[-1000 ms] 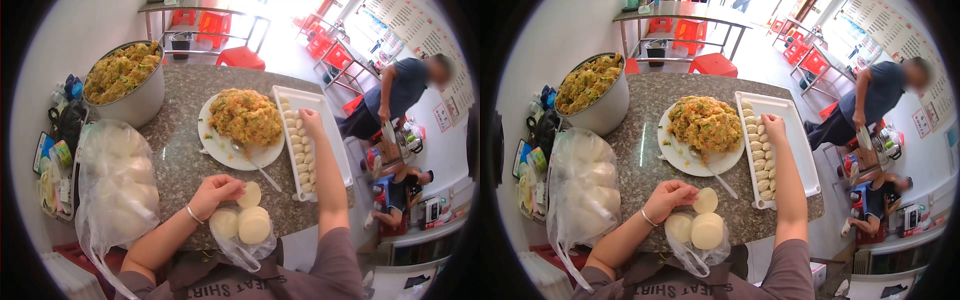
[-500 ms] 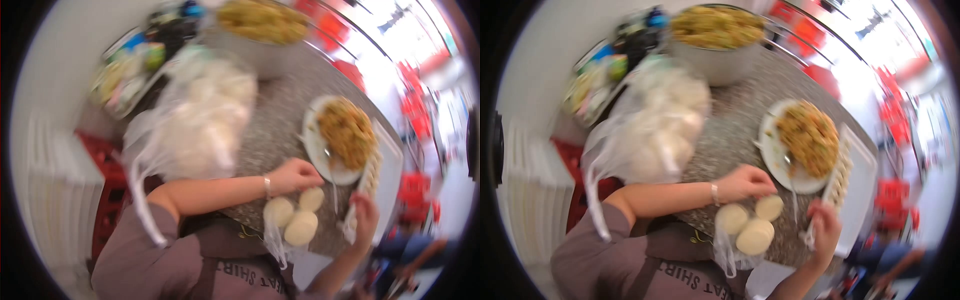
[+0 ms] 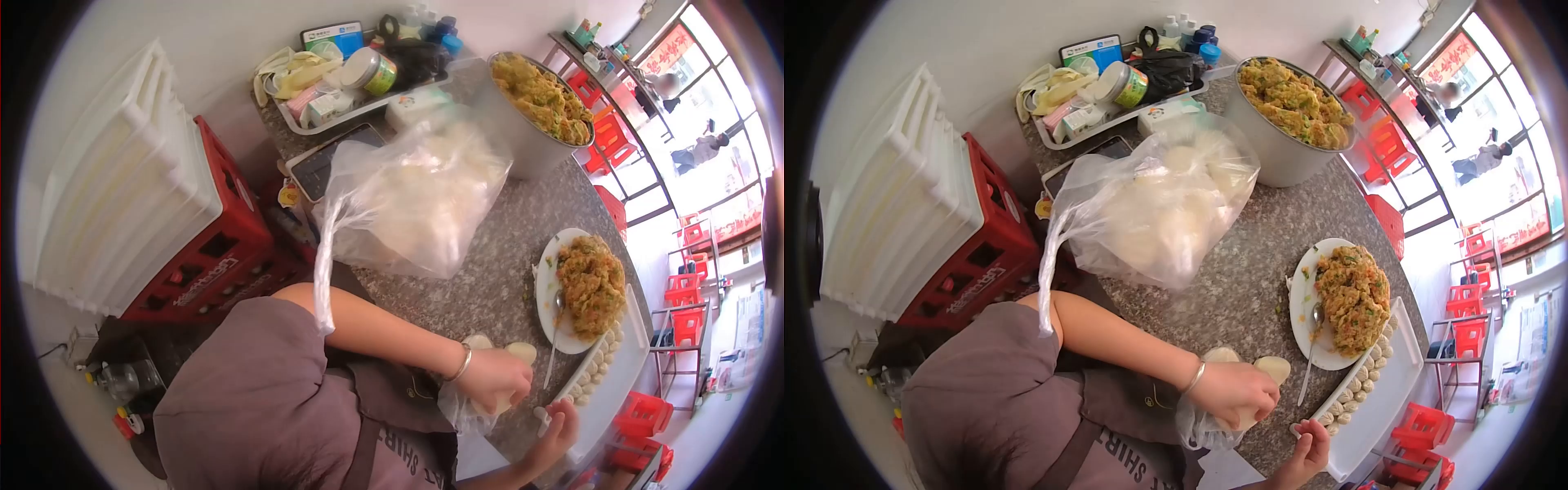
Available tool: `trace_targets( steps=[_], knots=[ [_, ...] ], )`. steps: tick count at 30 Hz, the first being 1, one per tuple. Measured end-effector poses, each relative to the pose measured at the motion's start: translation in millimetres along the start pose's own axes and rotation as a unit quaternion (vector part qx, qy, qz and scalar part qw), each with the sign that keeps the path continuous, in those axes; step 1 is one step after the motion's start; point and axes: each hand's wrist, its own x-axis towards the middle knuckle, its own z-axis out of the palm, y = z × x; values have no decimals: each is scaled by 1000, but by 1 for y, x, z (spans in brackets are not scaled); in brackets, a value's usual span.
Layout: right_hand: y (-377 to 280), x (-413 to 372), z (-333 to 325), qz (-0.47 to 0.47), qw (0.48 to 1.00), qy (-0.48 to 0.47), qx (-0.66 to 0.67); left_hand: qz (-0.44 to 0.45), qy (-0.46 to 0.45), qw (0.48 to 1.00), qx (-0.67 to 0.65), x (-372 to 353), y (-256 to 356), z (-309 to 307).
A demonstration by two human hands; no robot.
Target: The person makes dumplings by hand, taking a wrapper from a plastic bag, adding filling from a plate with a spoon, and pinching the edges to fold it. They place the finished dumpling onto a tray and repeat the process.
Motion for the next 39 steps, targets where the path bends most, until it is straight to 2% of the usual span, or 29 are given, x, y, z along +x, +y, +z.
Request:
trace_targets(
  steps=[4,6,8,9,11,13,16,19,21,23,24,25,26,29,31,33,35,36,38,39],
  knots=[
    [4,-4,5,-33,999,-28,-7,-47,0,997,-58,-10,-3,2],
    [6,-5,4,-50,998,-47,-13,-73,86,992,-63,-20,5,1],
    [6,-8,5,-67,995,-66,-19,-77,120,987,-74,-34,16,-8],
    [4,-11,7,-54,997,-46,-12,-80,149,982,-89,-45,22,-16],
    [0,-14,8,-40,999,-28,-7,-35,176,974,-136,-81,29,-33],
    [-4,-16,8,-32,999,-26,-1,-149,187,922,-304,-128,31,-45],
    [-8,-16,14,-22,1000,-16,7,-259,304,908,-127,-210,33,-62],
    [-20,-9,27,-55,997,-42,-21,-334,454,822,80,-264,55,-88],
    [-37,-4,43,-41,998,-42,-29,-213,654,726,14,-259,63,-99],
    [-55,3,62,-129,988,-89,-4,-134,642,742,142,-239,60,-113],
    [-60,1,76,-130,988,-75,34,-171,587,758,227,-227,53,-114],
    [-70,-1,91,-123,989,-78,35,-162,573,781,189,-212,32,-107],
    [-83,-3,106,-159,976,-122,86,-178,528,813,170,-197,27,-103],
    [-128,-2,141,-250,917,-264,165,-94,409,871,255,-163,34,-91],
    [-140,-6,166,-262,917,-231,195,-65,329,923,187,-155,26,-79],
    [-154,-6,190,-279,911,-212,216,-44,314,929,188,-154,17,-72],
    [-168,6,195,-393,878,-265,68,-22,300,935,187,-157,15,-69],
    [-176,10,201,-385,882,-263,71,26,327,923,201,-159,16,-72],
    [-189,16,215,-441,830,-338,-48,-22,315,944,99,-171,29,-75],
    [-187,20,224,-436,833,-337,-46,-47,312,948,48,-177,36,-77]
  ],
)
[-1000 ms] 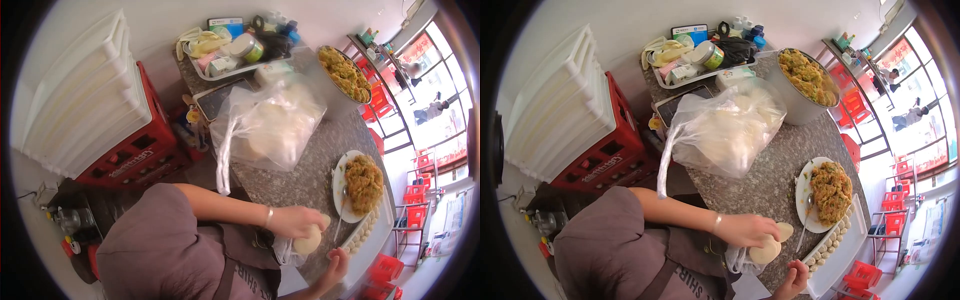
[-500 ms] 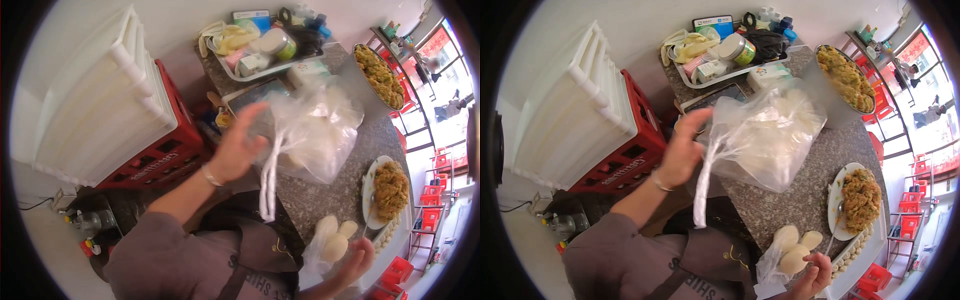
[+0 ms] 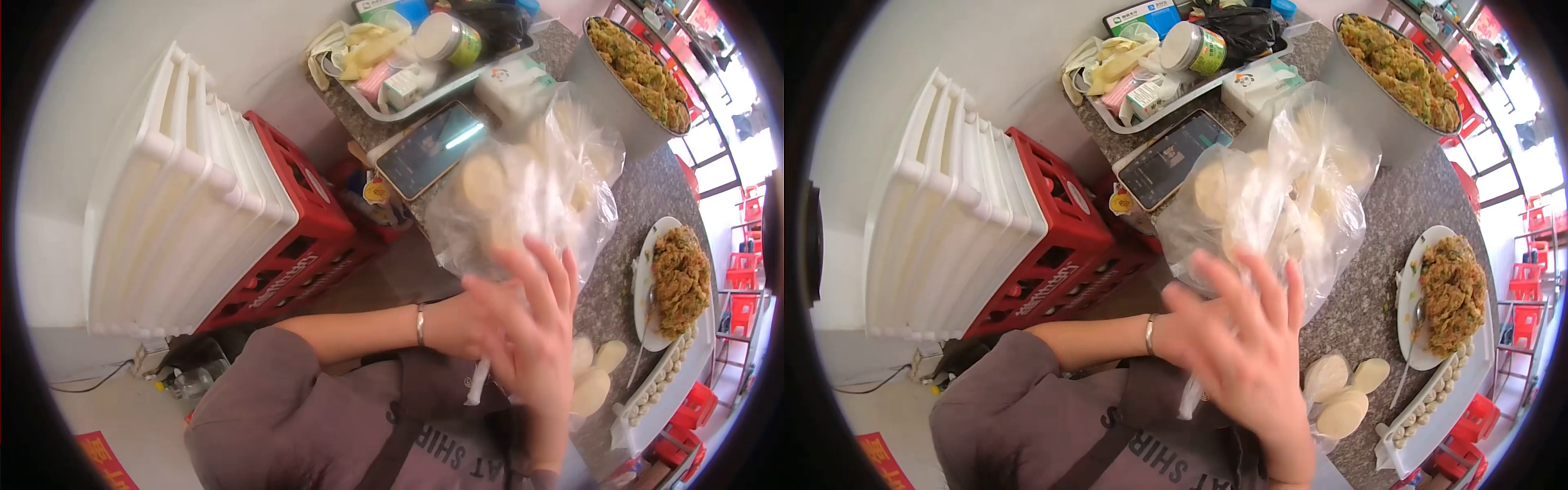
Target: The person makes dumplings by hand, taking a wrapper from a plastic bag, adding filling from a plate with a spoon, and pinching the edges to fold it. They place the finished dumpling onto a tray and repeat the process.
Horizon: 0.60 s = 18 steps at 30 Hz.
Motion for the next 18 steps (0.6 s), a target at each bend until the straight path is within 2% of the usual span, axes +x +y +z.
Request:
trace_targets(
  steps=[2,3,4,6,8,10,12,13,18],
  knots=[
    [20,1,19,131,990,-8,-51,-107,-100,989,-21,-5,3,-12],
    [32,-7,24,154,987,4,-45,-102,-111,987,63,-23,-7,-18],
    [39,-14,27,156,987,4,-43,-105,-114,986,62,-31,-4,-31],
    [48,-27,33,207,976,65,-22,-167,-73,982,48,-45,1,-61],
    [53,-37,41,221,970,98,-8,-150,35,982,109,-51,4,-87],
    [58,-44,53,231,964,133,2,-176,227,949,130,-53,0,-98],
    [65,-50,67,238,949,206,20,-99,316,923,194,-50,-13,-113],
    [68,-53,72,241,948,207,21,-105,285,919,254,-53,-17,-121],
    [76,-62,80,251,941,222,40,-103,221,917,315,-42,-30,-125]
  ],
)
